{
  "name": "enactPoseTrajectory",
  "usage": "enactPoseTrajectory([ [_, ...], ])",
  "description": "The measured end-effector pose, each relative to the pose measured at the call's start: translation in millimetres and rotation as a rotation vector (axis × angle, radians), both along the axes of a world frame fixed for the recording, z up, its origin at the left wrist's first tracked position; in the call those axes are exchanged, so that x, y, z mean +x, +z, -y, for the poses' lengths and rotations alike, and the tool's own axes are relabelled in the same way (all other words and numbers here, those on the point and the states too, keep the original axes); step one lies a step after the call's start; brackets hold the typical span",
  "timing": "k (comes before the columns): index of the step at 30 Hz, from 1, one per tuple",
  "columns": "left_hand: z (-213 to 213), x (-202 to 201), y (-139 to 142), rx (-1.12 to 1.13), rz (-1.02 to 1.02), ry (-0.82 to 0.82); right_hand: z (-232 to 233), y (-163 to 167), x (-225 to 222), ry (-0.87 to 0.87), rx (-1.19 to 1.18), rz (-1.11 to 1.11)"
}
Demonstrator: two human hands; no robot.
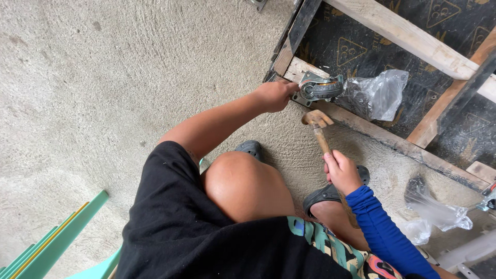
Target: The person is installing caster wheels onto a wooden frame. They use a hammer to drive nails through the wheel's mounting plate into the wood, securing it in place.
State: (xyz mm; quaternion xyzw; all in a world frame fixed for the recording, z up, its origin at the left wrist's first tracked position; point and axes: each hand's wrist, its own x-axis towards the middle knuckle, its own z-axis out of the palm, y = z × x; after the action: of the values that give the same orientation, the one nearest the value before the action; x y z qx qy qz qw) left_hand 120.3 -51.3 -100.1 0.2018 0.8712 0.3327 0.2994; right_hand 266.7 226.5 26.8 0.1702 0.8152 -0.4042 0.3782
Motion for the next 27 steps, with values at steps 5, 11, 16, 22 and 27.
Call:
enactPoseTrajectory([
  [5, 8.7, -1.0, -3.3, 0.056, 0.055, 0.117, 5.9, 9.3, -13.9, 0.286, 0.152, -0.208],
  [11, 39.9, -5.3, 3.3, -0.083, 0.406, -0.096, 31.5, 14.9, -36.1, 0.093, -0.143, -0.024],
  [16, 36.0, 38.7, 33.3, 0.308, 1.05, -0.035, 67.6, -16.1, -48.1, 0.026, -0.536, 0.055],
  [22, 16.4, 75.2, 15.5, 0.859, 1.007, 0.584, 93.2, -46.4, -62.9, -0.311, -0.79, 0.517],
  [27, 10.9, 81.0, -7.0, 0.768, 0.71, 0.684, 95.1, -28.5, -48.0, -0.022, -0.425, 0.345],
])
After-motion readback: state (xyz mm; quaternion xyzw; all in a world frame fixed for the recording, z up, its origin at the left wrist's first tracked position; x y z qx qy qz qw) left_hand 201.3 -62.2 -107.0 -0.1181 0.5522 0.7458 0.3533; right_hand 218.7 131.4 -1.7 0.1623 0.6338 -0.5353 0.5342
